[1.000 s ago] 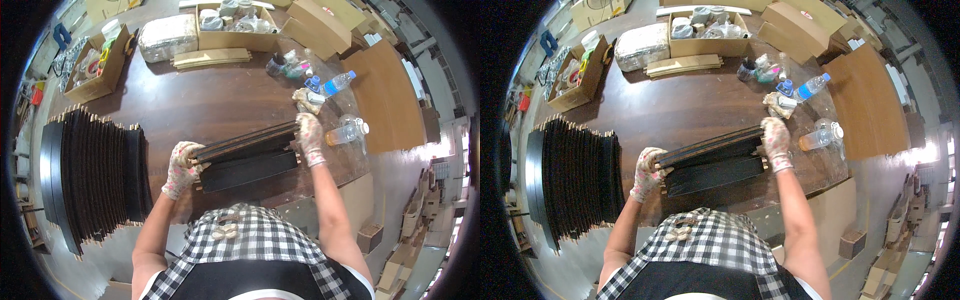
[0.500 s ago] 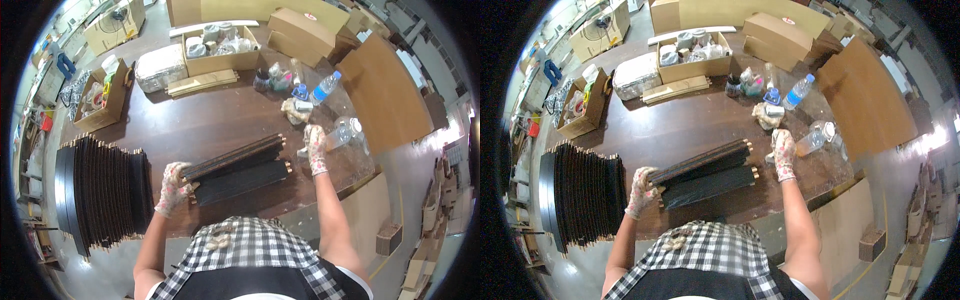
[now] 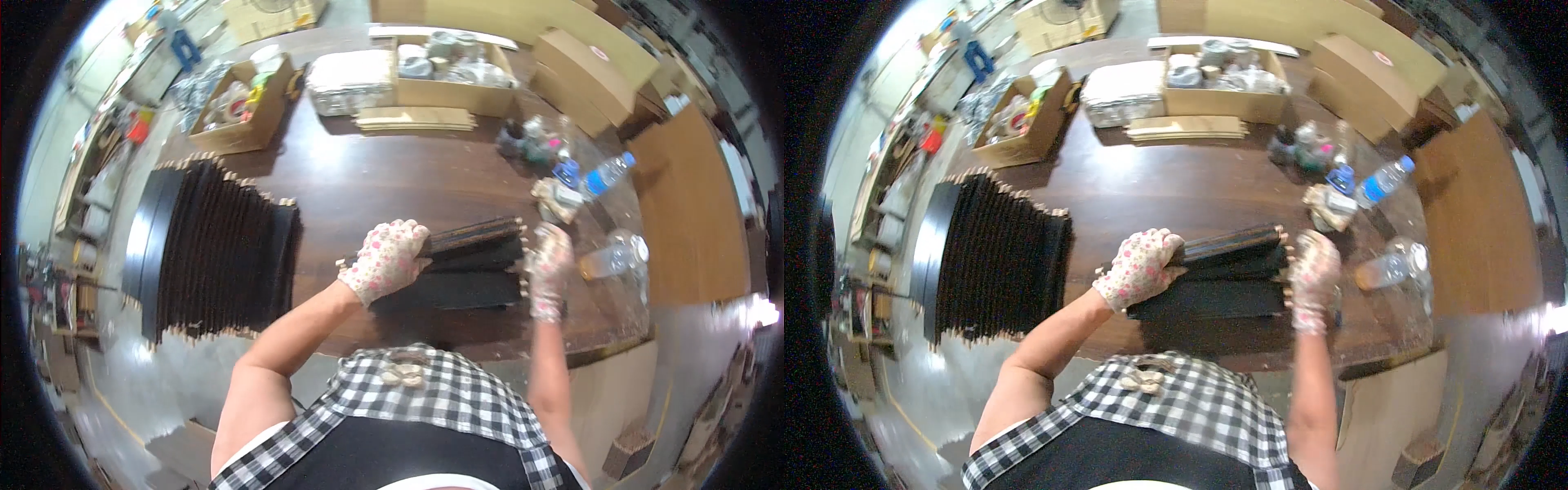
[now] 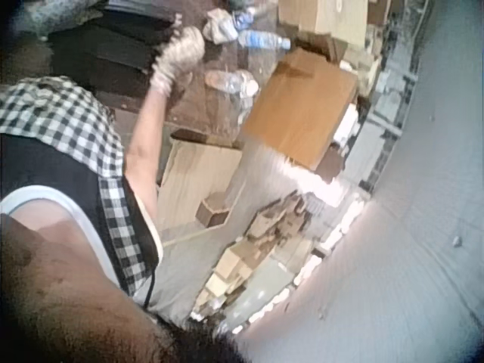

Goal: The person wipes black wooden slats one by one with a cloth dampened from a plastic bottle and stacks them on a table.

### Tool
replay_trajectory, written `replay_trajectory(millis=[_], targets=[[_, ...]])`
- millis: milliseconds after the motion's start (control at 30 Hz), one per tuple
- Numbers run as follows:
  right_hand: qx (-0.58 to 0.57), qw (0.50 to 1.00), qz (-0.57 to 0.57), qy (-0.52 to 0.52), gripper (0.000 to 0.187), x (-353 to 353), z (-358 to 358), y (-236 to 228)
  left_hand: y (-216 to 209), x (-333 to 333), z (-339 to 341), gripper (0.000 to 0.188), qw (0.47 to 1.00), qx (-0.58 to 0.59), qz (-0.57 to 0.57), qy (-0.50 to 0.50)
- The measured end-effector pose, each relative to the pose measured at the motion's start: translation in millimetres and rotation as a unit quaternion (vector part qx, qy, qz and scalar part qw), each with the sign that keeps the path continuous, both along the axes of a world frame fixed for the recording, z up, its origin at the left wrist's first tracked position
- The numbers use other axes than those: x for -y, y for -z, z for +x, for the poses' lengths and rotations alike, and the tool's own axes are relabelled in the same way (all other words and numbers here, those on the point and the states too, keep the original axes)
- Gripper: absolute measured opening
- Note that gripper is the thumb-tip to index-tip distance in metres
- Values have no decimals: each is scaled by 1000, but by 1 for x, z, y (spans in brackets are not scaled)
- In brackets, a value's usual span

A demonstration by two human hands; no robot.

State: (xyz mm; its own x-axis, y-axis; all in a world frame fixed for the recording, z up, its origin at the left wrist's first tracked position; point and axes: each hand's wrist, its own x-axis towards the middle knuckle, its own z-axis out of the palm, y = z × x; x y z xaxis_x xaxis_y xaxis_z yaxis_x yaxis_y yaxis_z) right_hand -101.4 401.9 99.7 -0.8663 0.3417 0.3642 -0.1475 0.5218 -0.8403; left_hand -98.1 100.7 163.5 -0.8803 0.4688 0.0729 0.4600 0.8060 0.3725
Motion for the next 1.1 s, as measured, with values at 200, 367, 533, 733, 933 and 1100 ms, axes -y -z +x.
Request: replay_trajectory(millis=[200, 367, 533, 733, 933, 1100], targets=[[-61, 975, -196, -90, 23, -13, 8, 4, 6, 109, 51, 45, 965, -69, 56, -249], [-6, 943, -310, -119, 22, 23, 6, -6, 24, 179, 95, 44, 912, -94, -59, -395], [1, 954, -255, -159, 21, 44, 3, -21, 53, 184, 112, 71, 867, -86, -262, -415], [0, 955, -254, -152, 23, 33, 14, -14, 69, 165, 107, 73, 875, -72, -285, -386], [7, 962, -258, -90, 24, 9, 21, -26, 77, 177, 92, 68, 880, -129, -241, -389], [25, 952, -306, -4, 23, 8, 25, -37, 39, 104, 72, 101, 980, -149, 70, -115]])
